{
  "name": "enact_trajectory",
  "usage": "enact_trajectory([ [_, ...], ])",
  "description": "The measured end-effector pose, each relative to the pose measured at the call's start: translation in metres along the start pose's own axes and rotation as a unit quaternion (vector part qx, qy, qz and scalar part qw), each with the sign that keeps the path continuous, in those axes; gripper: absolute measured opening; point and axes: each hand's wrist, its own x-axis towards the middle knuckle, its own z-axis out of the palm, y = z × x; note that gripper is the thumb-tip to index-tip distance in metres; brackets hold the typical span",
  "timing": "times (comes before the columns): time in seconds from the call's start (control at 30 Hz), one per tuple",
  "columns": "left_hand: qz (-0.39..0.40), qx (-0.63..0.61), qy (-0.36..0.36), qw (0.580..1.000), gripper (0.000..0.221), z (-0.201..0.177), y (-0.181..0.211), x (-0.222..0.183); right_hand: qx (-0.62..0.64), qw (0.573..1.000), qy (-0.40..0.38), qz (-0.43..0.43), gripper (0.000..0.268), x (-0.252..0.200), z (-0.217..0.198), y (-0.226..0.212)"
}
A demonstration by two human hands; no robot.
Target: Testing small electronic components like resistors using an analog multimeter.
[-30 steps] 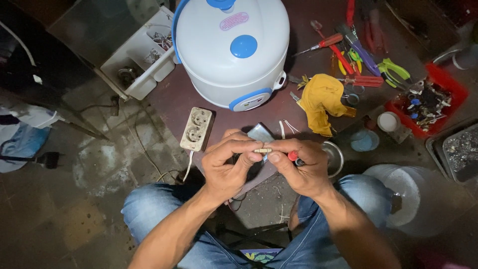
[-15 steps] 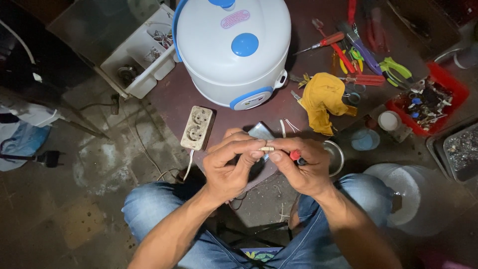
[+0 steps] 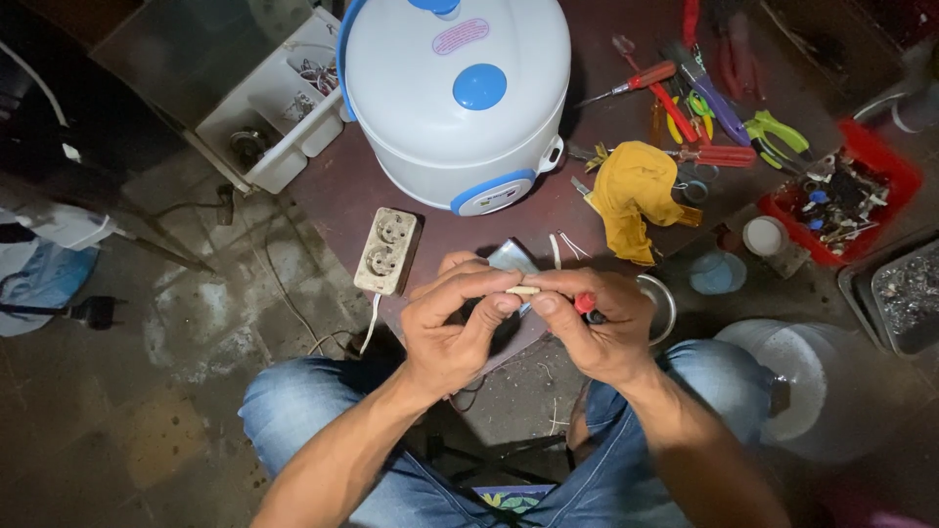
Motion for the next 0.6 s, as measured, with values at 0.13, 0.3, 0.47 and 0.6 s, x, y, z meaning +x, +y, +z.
enact_trajectory([
  [0.13, -0.011, 0.004, 0.008, 1.0, 0.014, 0.0001, -0.0021, -0.0024, 0.012, 1.0, 0.015, 0.011, 0.017, -0.0024, 0.0028, 0.0015],
  [0.3, -0.02, 0.007, 0.016, 1.0, 0.014, -0.0008, -0.0023, -0.0022, 0.006, 1.0, 0.008, 0.011, 0.017, -0.0016, 0.002, 0.0002],
  [0.47, -0.019, 0.015, 0.015, 1.0, 0.015, -0.0042, -0.0051, -0.0056, 0.01, 1.0, 0.002, 0.012, 0.017, -0.0017, 0.0004, 0.0022],
  [0.6, -0.019, 0.018, 0.017, 0.999, 0.013, -0.0034, -0.0044, -0.0046, 0.028, 1.0, -0.001, 0.006, 0.016, -0.002, 0.0003, 0.0046],
])
